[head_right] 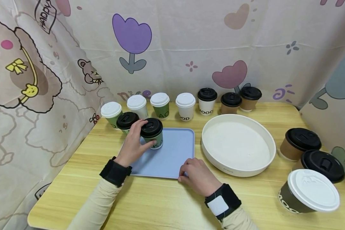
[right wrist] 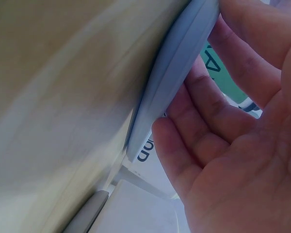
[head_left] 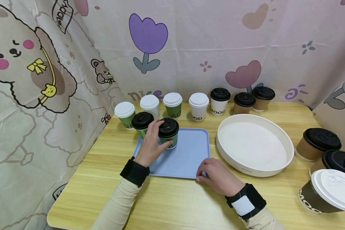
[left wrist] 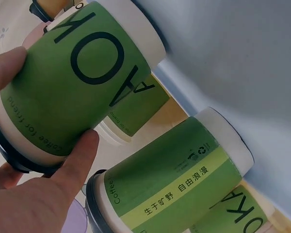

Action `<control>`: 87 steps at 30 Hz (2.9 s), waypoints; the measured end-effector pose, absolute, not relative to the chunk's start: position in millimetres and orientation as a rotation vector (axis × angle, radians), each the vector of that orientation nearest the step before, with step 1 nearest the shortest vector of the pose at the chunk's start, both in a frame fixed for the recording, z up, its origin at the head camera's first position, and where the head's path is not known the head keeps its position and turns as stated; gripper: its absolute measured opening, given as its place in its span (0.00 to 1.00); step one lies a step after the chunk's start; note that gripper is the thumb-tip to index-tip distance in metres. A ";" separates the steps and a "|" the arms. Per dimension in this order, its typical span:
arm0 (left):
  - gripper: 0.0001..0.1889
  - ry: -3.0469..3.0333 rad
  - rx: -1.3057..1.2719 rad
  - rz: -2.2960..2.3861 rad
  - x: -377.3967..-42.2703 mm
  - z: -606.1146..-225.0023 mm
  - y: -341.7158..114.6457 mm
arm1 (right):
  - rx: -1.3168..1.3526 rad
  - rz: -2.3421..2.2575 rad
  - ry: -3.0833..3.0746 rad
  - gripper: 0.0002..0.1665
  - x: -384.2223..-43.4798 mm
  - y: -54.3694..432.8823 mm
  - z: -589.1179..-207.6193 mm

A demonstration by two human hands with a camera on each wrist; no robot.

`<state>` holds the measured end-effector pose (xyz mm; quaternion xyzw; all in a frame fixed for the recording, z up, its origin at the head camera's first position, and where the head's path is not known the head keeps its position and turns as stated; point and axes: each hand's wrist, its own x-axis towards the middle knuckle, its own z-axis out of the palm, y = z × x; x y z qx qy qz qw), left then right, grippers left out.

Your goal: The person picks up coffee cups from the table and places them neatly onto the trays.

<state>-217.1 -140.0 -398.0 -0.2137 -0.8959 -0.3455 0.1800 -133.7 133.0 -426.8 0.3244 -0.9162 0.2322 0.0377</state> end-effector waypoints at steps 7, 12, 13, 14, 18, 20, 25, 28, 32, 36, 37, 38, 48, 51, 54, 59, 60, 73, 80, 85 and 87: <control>0.43 -2.557 -0.581 -0.949 -217.4 -397.4 -138.1 | 0.990 0.709 -2.813 0.05 -133.4 132.8 -425.8; 0.44 -2.592 -0.531 -0.932 -217.7 -397.8 -136.1 | 0.985 0.712 -2.813 0.05 -133.4 132.7 -424.8; 0.45 -2.598 -0.523 -0.916 -217.5 -398.1 -135.9 | 0.984 0.713 -2.815 0.05 -133.4 132.6 -424.7; 0.47 -2.598 -0.517 -0.903 -217.1 -398.4 -135.8 | 0.985 0.714 -2.816 0.05 -133.3 132.5 -424.6; 0.55 -2.571 -0.488 -0.819 -212.8 -397.1 -135.9 | 0.991 0.721 -2.820 0.05 -133.1 132.0 -424.1; 0.56 -2.543 -0.455 -0.801 -209.0 -394.4 -135.8 | 0.995 0.723 -2.818 0.05 -133.0 131.6 -424.0; 0.52 -2.522 -0.328 -0.774 -199.6 -385.5 -133.6 | 0.998 0.719 -2.812 0.05 -133.2 131.4 -424.1; 0.49 -2.553 -0.309 -0.750 -197.8 -383.7 -132.2 | 0.992 0.717 -2.820 0.05 -133.6 131.7 -424.1; 0.42 -2.580 -0.361 -0.724 -198.9 -385.5 -130.9 | 0.986 0.714 -2.826 0.05 -133.9 132.1 -424.5; 0.35 -2.563 -0.403 -0.688 -201.2 -388.2 -130.4 | 0.985 0.709 -2.820 0.05 -133.9 132.3 -424.8; 0.35 -2.558 -0.409 -0.684 -201.7 -388.7 -130.3 | 0.986 0.708 -2.819 0.05 -133.8 132.3 -424.9; 0.35 -2.557 -0.410 -0.680 -202.1 -389.3 -130.4 | 0.986 0.707 -2.818 0.05 -133.8 132.2 -424.9; 0.41 -2.631 -0.425 -0.524 -206.2 -396.2 -128.8 | 0.988 0.710 -2.819 0.05 -133.3 132.2 -423.9; 0.37 -2.611 -0.412 -0.478 -208.4 -396.9 -127.9 | 0.985 0.719 -2.821 0.05 -133.6 132.5 -423.8; 0.37 -2.606 -0.397 -0.462 -209.6 -397.1 -126.3 | 0.987 0.728 -2.821 0.05 -133.8 132.9 -424.3; 0.45 -2.615 -0.409 -0.439 -208.6 -398.4 -123.2 | 0.983 0.731 -2.822 0.05 -133.9 133.2 -424.8; 0.47 -2.611 -0.419 -0.436 -207.6 -398.3 -122.7 | 0.983 0.731 -2.822 0.05 -133.9 133.2 -424.8; 0.47 -2.618 -0.497 -0.497 -200.7 -398.9 -120.7 | 1.017 0.727 -2.800 0.05 -134.6 131.4 -426.4; 0.49 -2.640 -0.502 -0.513 -206.2 -402.2 -120.0 | 0.999 0.714 -2.800 0.05 -134.3 131.9 -425.8; 0.56 -2.707 -0.461 -0.500 -203.8 -397.7 -120.5 | 1.001 0.710 -2.798 0.05 -134.6 132.2 -426.9; 0.58 -2.674 -0.462 -0.511 -200.8 -392.4 -122.7 | 1.004 0.711 -2.801 0.05 -134.7 132.2 -426.9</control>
